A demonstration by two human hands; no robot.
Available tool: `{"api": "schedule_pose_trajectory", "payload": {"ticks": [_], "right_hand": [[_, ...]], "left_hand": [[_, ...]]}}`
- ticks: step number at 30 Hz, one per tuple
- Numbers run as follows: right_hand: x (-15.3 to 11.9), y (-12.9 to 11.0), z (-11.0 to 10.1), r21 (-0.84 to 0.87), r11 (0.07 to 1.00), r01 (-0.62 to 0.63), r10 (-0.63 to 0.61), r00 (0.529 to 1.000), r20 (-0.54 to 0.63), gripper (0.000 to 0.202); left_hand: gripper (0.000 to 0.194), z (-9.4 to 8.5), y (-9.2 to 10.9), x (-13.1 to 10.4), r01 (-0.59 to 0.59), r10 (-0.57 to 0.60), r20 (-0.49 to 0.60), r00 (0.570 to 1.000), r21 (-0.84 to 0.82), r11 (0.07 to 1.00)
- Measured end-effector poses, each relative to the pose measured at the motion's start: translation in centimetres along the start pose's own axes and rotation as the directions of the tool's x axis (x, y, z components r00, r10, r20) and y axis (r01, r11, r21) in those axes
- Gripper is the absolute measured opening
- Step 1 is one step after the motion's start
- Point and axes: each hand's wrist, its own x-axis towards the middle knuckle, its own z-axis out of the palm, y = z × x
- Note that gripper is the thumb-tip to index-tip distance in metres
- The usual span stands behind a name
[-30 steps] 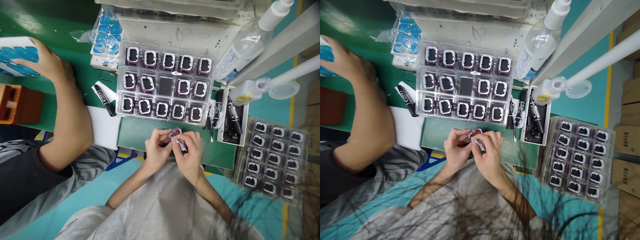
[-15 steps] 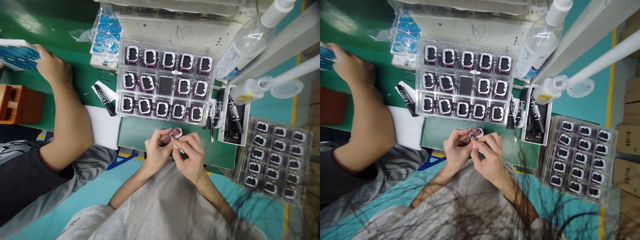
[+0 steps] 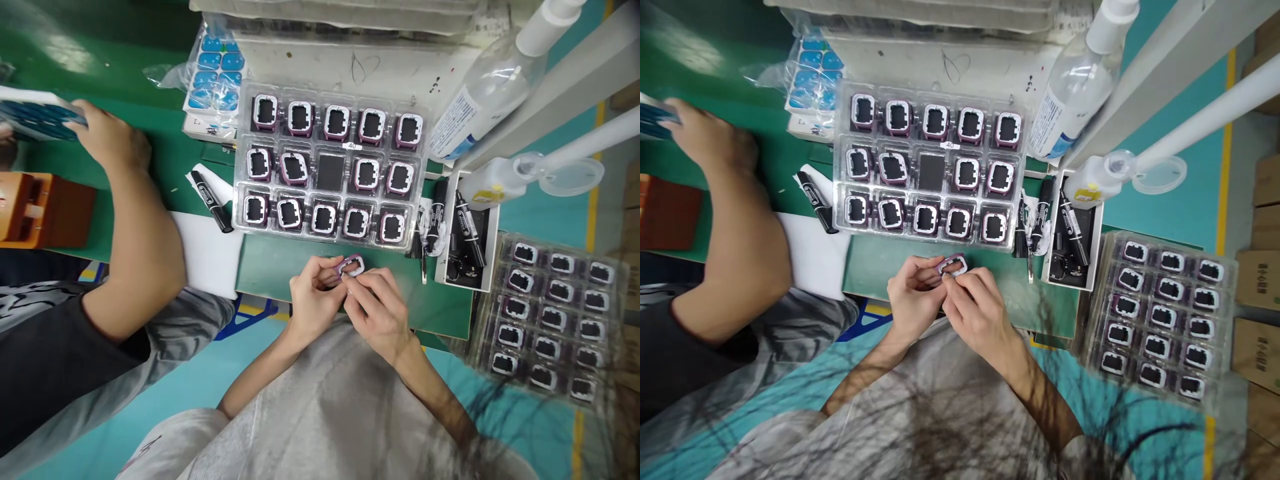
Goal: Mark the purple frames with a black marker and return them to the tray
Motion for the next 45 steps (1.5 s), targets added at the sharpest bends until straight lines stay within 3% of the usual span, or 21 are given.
{"api": "schedule_pose_trajectory", "payload": {"ticks": [5,10,18,20,23,28,34,40,45], "right_hand": [[-0.7,0.7,-0.2,-0.049,0.996,0.077,-0.071,0.992,0.104,0.047],[-0.3,1.1,-0.9,-0.108,0.968,0.225,-0.197,0.953,0.229,0.029],[1.3,1.7,-1.5,-0.105,0.951,0.291,-0.275,0.950,0.146,0.016],[1.4,1.8,-1.6,-0.047,0.975,0.218,-0.216,0.976,0.035,0.024],[1.3,1.4,-2.0,0.039,0.999,0.013,-0.008,0.992,-0.124,0.033],[0.5,0.0,-1.9,0.128,0.955,-0.269,0.282,0.954,-0.098,0.031],[-0.2,-0.7,-0.5,0.014,0.974,-0.226,0.226,0.973,-0.044,0.041],[0.3,-1.1,-0.6,0.094,0.939,-0.331,0.338,0.939,-0.062,0.024],[0.2,-1.4,-1.0,0.163,0.935,-0.314,0.327,0.943,-0.065,0.038]], "left_hand": [[0.045,-0.1,-0.1,0.1,-0.004,0.003,0.023,1.000,0.030,1.000],[0.048,0.0,0.2,0.3,0.014,-0.016,0.026,1.000,0.062,0.998],[0.043,-0.3,0.2,0.3,0.023,-0.029,0.082,0.996,0.081,0.996],[0.045,-0.3,0.3,0.3,0.046,-0.051,0.098,0.994,0.046,0.998],[0.049,-0.1,0.8,0.5,0.090,-0.089,0.093,0.992,0.003,0.996],[0.051,-0.1,1.5,0.6,0.116,-0.113,0.083,0.990,-0.027,0.993],[0.053,-0.2,1.3,0.6,0.104,-0.103,0.068,0.992,-0.015,0.994],[0.050,-0.3,0.7,0.4,0.014,-0.017,0.065,0.998,0.037,0.999],[0.049,-0.2,0.9,0.4,0.023,-0.027,0.069,0.997,0.056,0.998]]}}
